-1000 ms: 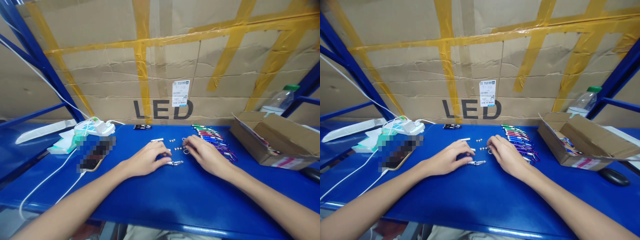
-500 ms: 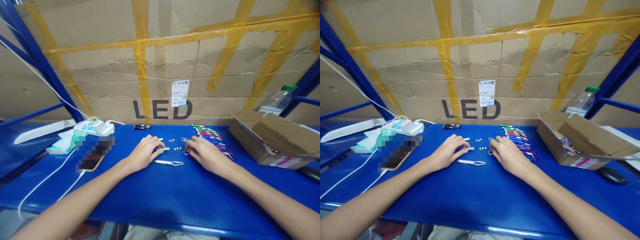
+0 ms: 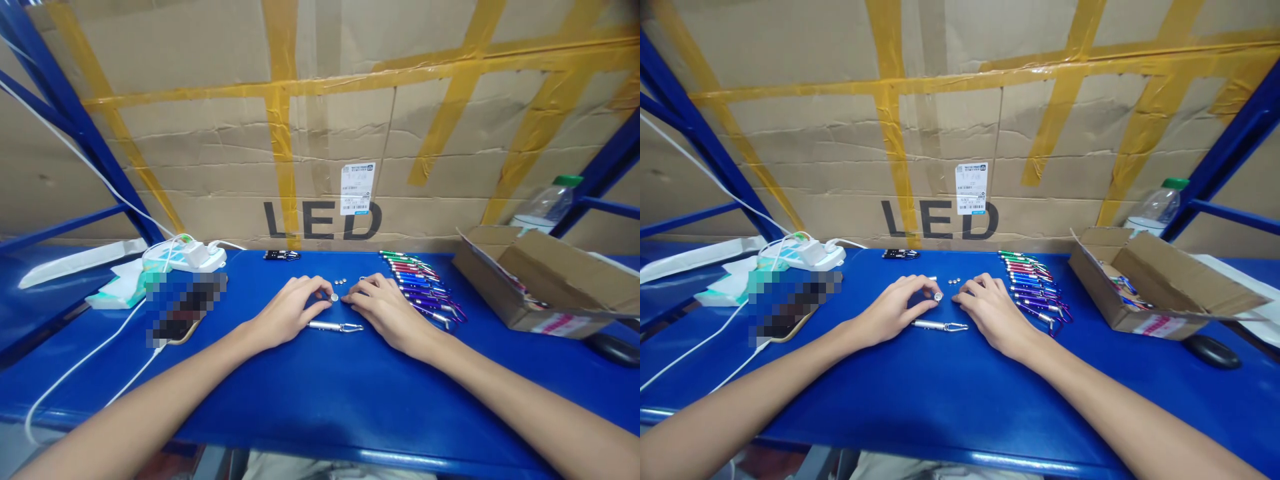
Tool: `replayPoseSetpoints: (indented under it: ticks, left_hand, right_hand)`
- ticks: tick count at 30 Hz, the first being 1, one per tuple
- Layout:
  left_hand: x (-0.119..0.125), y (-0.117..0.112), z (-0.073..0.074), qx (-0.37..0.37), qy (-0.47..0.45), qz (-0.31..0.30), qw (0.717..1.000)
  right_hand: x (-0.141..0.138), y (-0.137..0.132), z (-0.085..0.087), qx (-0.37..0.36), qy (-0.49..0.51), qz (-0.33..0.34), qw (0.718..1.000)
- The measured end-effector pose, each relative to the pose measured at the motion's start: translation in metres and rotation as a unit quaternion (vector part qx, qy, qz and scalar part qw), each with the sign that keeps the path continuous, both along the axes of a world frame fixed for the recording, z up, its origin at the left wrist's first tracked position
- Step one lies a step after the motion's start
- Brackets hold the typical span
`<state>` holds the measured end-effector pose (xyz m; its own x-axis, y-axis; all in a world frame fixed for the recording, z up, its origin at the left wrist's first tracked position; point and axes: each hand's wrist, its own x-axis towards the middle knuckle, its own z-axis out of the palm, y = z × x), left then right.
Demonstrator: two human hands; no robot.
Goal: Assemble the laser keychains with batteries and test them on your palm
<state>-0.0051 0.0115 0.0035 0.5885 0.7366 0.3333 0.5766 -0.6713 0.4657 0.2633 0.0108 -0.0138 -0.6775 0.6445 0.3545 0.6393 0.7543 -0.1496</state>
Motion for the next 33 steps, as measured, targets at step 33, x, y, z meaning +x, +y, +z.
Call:
replayPoseSetpoints:
  ticks: [33]
  left_hand:
    - [0.005, -0.011, -0.004, 0.107, -0.030, -0.062, 0.992]
  right_hand:
    - [-0.014, -0.028, 0.020, 0.001, 0.273, 0.089, 0.958]
